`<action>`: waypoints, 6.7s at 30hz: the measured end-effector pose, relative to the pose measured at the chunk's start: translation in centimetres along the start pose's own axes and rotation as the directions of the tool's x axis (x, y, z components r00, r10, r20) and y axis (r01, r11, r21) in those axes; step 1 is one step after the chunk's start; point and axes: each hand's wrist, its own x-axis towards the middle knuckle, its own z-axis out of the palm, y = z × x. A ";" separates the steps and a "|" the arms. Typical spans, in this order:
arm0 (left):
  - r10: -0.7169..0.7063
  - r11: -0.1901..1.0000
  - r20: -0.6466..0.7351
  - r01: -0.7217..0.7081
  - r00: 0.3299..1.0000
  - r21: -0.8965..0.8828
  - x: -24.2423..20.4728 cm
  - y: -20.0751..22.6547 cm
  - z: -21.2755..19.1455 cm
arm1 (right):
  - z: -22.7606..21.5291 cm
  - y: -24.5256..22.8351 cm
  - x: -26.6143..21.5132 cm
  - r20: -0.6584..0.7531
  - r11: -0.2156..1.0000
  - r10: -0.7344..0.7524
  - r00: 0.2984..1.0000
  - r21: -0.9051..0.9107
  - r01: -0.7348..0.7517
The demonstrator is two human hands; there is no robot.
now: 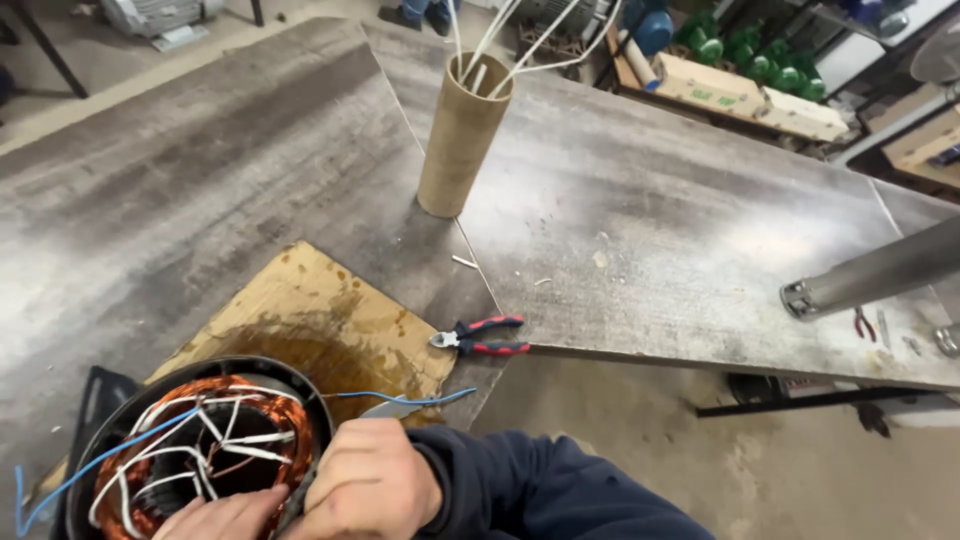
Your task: The person works on a motor stator, twisting copper wires together by hand and using pliers to secure connections. They also use a knife to strip wire insulation and a heat gun to apply heat shrink tubing to the joints.
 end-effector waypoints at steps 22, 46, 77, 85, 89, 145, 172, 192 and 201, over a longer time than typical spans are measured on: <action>-0.133 0.967 -0.492 0.005 0.860 -0.253 4.2 14.3 -19.2 | -5.8 0.1 -8.9 0.014 0.822 0.528 0.849 -0.258 -0.507; 0.047 0.957 -0.411 -0.159 0.910 -0.242 1.3 13.8 -19.3 | -1.2 5.3 -8.5 0.072 0.580 0.736 0.673 -0.579 -0.573; -0.027 0.907 -0.410 -0.150 0.912 -0.393 -1.7 16.0 -14.8 | -1.9 3.4 -7.5 -0.061 0.631 0.695 0.716 -0.426 -0.649; -0.164 0.862 -0.475 -0.110 0.864 -0.496 -0.8 18.8 -14.4 | -0.4 -5.9 -6.5 0.030 0.781 0.617 0.786 0.103 -0.616; -0.195 0.824 -0.546 -0.166 0.815 -0.542 -2.1 19.0 -13.9 | 2.6 -7.2 -6.6 0.041 0.741 0.620 0.784 0.300 -0.601; -0.416 0.893 -0.427 0.271 0.803 -0.360 -0.1 17.4 -15.4 | 0.2 0.0 0.4 0.287 0.909 0.417 0.863 -0.143 -0.392; -0.231 0.969 -0.568 0.238 0.790 -0.064 2.3 17.2 -14.6 | 0.1 1.3 -0.8 0.229 0.865 0.495 0.838 -0.042 -0.499; -0.379 0.867 -0.517 0.099 0.768 -0.489 0.8 15.0 -15.0 | -0.2 -0.3 1.6 0.360 0.936 0.308 0.881 -0.282 -0.212; -0.248 0.901 -0.514 0.000 0.821 -0.434 0.8 13.9 -14.9 | 0.9 -0.9 0.6 0.291 0.888 0.460 0.839 -0.145 -0.437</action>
